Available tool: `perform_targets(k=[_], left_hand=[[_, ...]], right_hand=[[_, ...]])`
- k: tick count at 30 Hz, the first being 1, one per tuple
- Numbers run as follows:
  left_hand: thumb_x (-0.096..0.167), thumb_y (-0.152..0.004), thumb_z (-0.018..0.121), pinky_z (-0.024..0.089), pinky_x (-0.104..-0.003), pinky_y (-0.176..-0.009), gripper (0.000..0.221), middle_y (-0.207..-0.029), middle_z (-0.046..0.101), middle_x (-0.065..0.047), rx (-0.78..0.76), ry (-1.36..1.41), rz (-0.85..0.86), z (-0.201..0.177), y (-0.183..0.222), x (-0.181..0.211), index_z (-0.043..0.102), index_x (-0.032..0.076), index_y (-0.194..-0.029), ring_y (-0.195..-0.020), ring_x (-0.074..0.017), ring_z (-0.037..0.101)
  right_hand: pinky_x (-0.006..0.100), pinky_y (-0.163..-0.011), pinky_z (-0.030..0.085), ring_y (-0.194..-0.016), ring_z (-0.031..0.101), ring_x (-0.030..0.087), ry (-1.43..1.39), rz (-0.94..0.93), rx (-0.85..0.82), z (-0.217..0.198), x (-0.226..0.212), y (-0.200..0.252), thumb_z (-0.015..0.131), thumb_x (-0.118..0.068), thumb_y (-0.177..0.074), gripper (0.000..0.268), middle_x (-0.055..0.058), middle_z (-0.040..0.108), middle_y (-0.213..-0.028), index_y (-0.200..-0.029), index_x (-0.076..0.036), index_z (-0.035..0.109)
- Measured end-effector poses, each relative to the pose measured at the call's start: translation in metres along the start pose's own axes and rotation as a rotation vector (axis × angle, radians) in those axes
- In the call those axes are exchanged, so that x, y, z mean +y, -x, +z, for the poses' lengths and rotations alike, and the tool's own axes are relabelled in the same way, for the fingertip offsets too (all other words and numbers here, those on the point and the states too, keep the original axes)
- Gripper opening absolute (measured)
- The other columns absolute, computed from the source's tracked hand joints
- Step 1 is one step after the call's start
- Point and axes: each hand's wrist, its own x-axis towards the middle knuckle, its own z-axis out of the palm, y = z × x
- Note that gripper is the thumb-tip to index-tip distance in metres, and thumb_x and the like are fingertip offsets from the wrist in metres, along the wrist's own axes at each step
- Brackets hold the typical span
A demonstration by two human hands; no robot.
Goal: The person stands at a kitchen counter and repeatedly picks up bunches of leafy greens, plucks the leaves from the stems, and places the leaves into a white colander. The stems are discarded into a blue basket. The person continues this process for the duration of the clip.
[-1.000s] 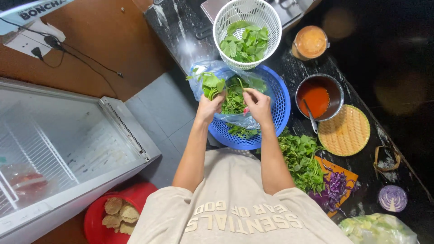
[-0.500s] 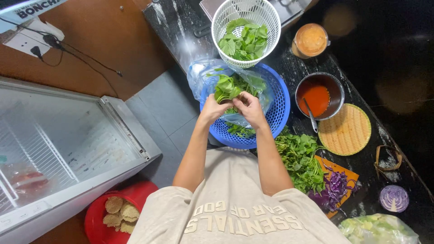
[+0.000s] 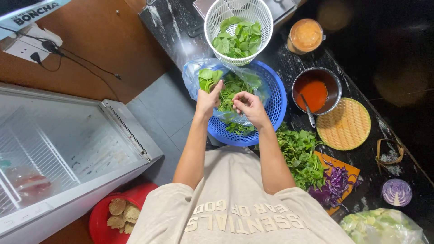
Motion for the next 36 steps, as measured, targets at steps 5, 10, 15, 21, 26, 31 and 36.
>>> perform_targets(k=[5, 10, 15, 21, 26, 31, 36], left_hand=[[0.025, -0.093, 0.076, 0.027, -0.026, -0.041, 0.021, -0.065, 0.053, 0.007, -0.101, -0.122, -0.082, 0.010, 0.003, -0.009, 0.070, 0.005, -0.098, -0.047, -0.0042, 0.037], [0.029, -0.095, 0.072, 0.033, -0.026, -0.039, 0.023, -0.060, 0.047, 0.006, -0.310, -0.164, -0.133, 0.015, 0.011, -0.012, 0.070, 0.009, -0.106, -0.045, -0.0043, 0.040], [0.020, -0.094, 0.078, 0.037, -0.026, -0.042, 0.022, -0.074, 0.062, 0.001, -0.226, -0.076, -0.051, 0.019, 0.001, -0.035, 0.070, 0.004, -0.107, -0.051, -0.0059, 0.048], [0.009, -0.085, 0.077, 0.029, -0.021, -0.043, 0.021, -0.085, 0.073, 0.002, -0.167, 0.058, 0.036, 0.027, 0.014, 0.004, 0.071, 0.004, -0.105, -0.054, -0.0022, 0.046], [0.007, -0.083, 0.080, 0.033, -0.024, -0.043, 0.015, -0.072, 0.064, 0.002, -0.138, -0.045, 0.086, 0.012, -0.007, -0.032, 0.075, 0.003, -0.096, -0.051, -0.0046, 0.048], [0.007, -0.079, 0.084, 0.035, -0.024, -0.044, 0.014, -0.071, 0.064, 0.003, -0.072, -0.111, 0.015, 0.018, 0.000, -0.020, 0.075, 0.004, -0.090, -0.051, -0.0039, 0.048], [0.012, -0.082, 0.085, 0.053, -0.026, -0.065, 0.022, -0.088, 0.077, 0.000, -0.078, -0.215, 0.276, 0.015, 0.001, -0.020, 0.078, 0.001, -0.100, -0.074, -0.0059, 0.065]], right_hand=[[0.023, -0.064, 0.049, -0.073, 0.060, 0.007, -0.019, -0.086, -0.057, -0.004, -0.006, 0.006, 0.066, -0.009, -0.102, 0.009, 0.002, 0.068, -0.088, -0.108, -0.003, 0.066], [0.031, -0.071, 0.056, -0.078, 0.066, 0.015, -0.359, -0.198, -0.009, -0.008, -0.007, 0.004, 0.060, -0.007, -0.104, 0.007, 0.008, 0.068, -0.092, -0.109, -0.002, 0.061], [0.036, -0.074, 0.055, -0.078, 0.063, 0.018, -0.691, -0.173, -0.047, -0.006, -0.019, 0.008, 0.054, -0.002, -0.100, 0.014, 0.009, 0.064, -0.090, -0.113, -0.006, 0.054], [0.029, -0.079, 0.050, -0.088, 0.065, 0.016, -0.130, -0.081, -0.006, -0.014, 0.010, 0.000, 0.052, -0.004, -0.097, 0.013, 0.005, 0.064, -0.094, -0.109, -0.005, 0.055], [0.028, -0.070, 0.049, -0.080, 0.060, 0.011, 0.126, -0.094, 0.074, 0.005, -0.013, -0.002, 0.059, -0.018, -0.102, 0.018, 0.001, 0.063, -0.091, -0.111, -0.003, 0.061], [0.029, -0.064, 0.050, -0.070, 0.058, 0.011, 0.373, -0.173, 0.093, 0.005, -0.012, -0.002, 0.065, -0.023, -0.100, 0.024, 0.002, 0.065, -0.084, -0.110, 0.000, 0.065], [0.028, -0.064, 0.051, -0.070, 0.059, 0.009, 0.407, -0.101, 0.138, 0.000, 0.008, -0.003, 0.062, -0.019, -0.102, 0.022, 0.002, 0.064, -0.079, -0.101, 0.002, 0.066]])
